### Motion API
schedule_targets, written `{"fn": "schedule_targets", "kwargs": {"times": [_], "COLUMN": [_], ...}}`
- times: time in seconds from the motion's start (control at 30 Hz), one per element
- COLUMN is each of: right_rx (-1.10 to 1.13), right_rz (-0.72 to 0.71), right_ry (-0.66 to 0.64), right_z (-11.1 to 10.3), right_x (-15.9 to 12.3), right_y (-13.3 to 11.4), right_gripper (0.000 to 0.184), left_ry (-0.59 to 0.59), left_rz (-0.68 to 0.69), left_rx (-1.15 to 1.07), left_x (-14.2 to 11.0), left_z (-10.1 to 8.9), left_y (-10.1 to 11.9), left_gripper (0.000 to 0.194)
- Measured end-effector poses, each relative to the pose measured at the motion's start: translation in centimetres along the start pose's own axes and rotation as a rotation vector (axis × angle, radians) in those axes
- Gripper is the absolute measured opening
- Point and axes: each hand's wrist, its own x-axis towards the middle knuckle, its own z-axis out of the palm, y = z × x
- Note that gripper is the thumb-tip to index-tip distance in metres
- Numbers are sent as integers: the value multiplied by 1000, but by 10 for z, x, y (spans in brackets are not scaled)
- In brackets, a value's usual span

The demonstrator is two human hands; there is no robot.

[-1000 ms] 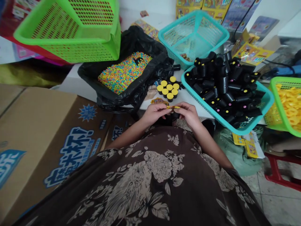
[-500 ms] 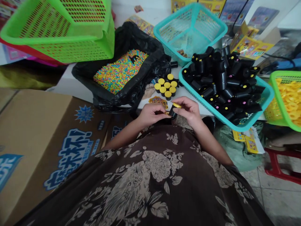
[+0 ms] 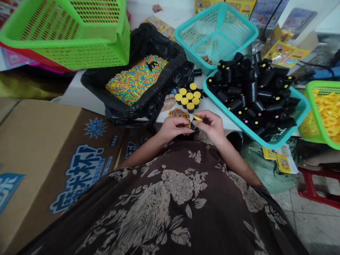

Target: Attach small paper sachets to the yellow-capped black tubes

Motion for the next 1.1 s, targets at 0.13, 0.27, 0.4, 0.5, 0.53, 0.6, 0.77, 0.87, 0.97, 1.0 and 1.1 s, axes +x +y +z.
{"fn": "schedule_targets", "kwargs": {"times": [0.13,0.27,0.4,0.5,0.53,0.6,0.77,0.87,0.97,1.0,1.1], "right_rx": [-49,-144,-190,-106,-83,-66,-185,-232,-181,-134,28], "right_rz": [-48,-143,-239,-190,-182,-193,-273,-345,-303,-251,-118], "right_ry": [32,52,75,82,91,114,126,136,113,97,76], "right_z": [0,0,1,3,3,4,3,1,1,1,1], "right_x": [-1,-2,-3,-4,-4,-4,-7,-7,-3,-2,3], "right_y": [0,0,-1,2,4,6,2,-3,-4,-3,3], "right_gripper": [27,27,24,25,25,25,24,21,19,21,28], "left_ry": [-9,-37,-28,-36,-43,-58,-107,-150,-138,-129,-120], "left_rz": [-90,-102,-87,-148,-174,-213,-216,-221,-227,-226,-226], "left_rx": [-138,-238,-309,-415,-458,-533,-608,-626,-622,-621,-651], "left_x": [2,3,4,4,4,4,2,1,2,3,4], "left_z": [5,12,15,16,18,20,27,29,29,29,29], "left_y": [-9,-13,-14,-13,-12,-12,-14,-17,-21,-22,-22], "left_gripper": [49,49,48,47,47,48,47,52,53,53,54]}}
